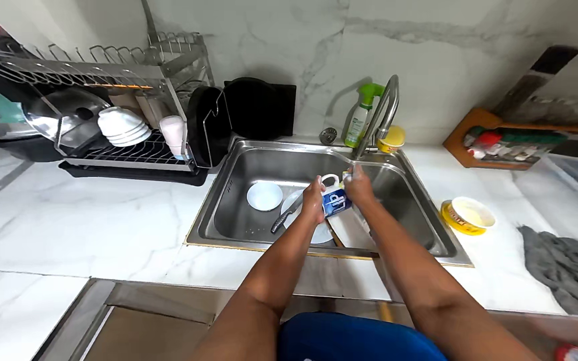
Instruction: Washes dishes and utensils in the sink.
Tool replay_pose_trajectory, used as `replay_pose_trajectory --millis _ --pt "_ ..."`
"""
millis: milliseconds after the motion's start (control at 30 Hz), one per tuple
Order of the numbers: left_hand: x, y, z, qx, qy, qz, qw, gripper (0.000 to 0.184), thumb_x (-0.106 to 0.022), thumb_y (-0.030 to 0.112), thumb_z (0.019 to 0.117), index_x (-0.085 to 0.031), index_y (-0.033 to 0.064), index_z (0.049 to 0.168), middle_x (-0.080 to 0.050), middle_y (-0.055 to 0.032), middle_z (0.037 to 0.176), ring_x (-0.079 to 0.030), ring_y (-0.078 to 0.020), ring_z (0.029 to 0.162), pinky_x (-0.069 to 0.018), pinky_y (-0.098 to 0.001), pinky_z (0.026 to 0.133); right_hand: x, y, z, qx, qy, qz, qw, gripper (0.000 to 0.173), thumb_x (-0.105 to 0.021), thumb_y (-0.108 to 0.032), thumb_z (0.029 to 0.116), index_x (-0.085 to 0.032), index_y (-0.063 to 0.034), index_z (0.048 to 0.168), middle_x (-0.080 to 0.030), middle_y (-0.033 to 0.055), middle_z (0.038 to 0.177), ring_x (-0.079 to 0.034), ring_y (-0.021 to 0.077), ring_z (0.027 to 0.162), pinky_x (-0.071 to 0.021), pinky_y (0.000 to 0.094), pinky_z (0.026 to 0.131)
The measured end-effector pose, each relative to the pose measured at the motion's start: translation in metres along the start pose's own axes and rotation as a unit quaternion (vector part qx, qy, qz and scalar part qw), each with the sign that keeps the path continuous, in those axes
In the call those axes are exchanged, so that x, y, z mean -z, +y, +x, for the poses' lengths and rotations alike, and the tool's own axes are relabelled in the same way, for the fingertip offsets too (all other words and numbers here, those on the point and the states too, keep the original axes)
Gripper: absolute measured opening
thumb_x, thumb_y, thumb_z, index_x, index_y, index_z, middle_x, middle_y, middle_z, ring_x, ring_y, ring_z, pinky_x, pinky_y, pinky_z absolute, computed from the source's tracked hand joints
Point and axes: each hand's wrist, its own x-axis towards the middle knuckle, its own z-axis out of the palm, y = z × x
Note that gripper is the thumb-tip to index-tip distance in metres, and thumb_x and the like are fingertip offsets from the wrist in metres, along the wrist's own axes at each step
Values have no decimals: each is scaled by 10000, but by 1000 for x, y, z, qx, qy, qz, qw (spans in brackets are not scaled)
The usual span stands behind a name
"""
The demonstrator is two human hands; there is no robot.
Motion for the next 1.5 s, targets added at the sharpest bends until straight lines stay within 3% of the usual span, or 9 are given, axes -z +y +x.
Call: replay_pose_trajectory --millis 100,233,367,500,733,867,1167,1300,1500 --pt "0 -2 3 -12 -20 43 999 493 -304 359 1135 -585 -26 1264 -607 -192 1178 -591 -269 1071 -507 -469 941 6 -25 -16 40 37 83 995 368 -543 -31 1016 -495 70 1366 -658 321 1154 -666 450 1086 -525 604 952" --pt "-7 0 -9 -18 -15 71 997 627 -157 422 1137 -524 -18 1391 -594 -229 1328 -585 -287 1214 -495 -473 1021 -30 -22 -21 205 -58 -37 976 385 -614 -236 986 -661 4 1282 -653 233 1277 -559 408 1275 -418 610 1071" --pt "-4 1 -6 -72 -6 177 982 602 -292 440 1127 -642 -39 1233 -649 -235 1171 -614 -310 1105 -493 -505 987 -8 -41 1 44 -67 15 997 331 -609 -117 998 -629 68 1273 -660 335 1191 -638 496 1139 -483 670 977" --pt "5 8 -5 -127 -13 92 988 383 -569 336 1060 -709 -19 1028 -709 -155 968 -676 -223 911 -562 -442 861 -14 -18 18 -48 -21 201 978 314 -509 -171 1073 -613 -5 1318 -651 266 1239 -638 396 1124 -506 597 964" --pt "15 17 10 -34 32 -92 995 474 -507 434 1075 -629 2 1227 -700 -185 1052 -694 -272 939 -591 -467 841 -22 -2 -22 83 -11 233 969 394 -379 -114 1075 -598 69 1346 -642 247 1311 -611 291 1237 -471 441 1082" --pt "22 21 13 -4 -68 -113 991 386 -530 323 1077 -555 41 1340 -696 -161 1094 -697 -249 965 -595 -447 863 -3 8 -9 36 -68 209 975 384 -440 -53 1071 -515 52 1432 -599 269 1365 -590 315 1266 -462 458 1093" --pt "31 24 13 -15 -53 -159 986 198 -484 137 1056 -569 59 1217 -689 -86 912 -686 -180 788 -598 -369 720 -9 -5 -35 214 70 179 958 233 -536 -1 969 -670 112 1124 -650 277 1192 -631 353 1147 -504 490 1016" --pt "31 28 -1 -17 -79 -92 992 202 -501 177 1045 -588 91 1205 -675 -44 915 -658 -132 761 -576 -335 683 3 -14 -25 181 41 119 975 272 -525 24 982 -608 146 1210 -538 366 1334 -548 491 1245 -447 614 1055" --pt "35 38 20 -67 -22 105 992 226 -646 62 960 -638 -51 1156 -686 -138 952 -656 -180 814 -575 -378 750 -18 1 -17 221 -13 125 967 241 -545 20 968 -591 124 1181 -559 330 1287 -600 429 1165 -509 540 991"
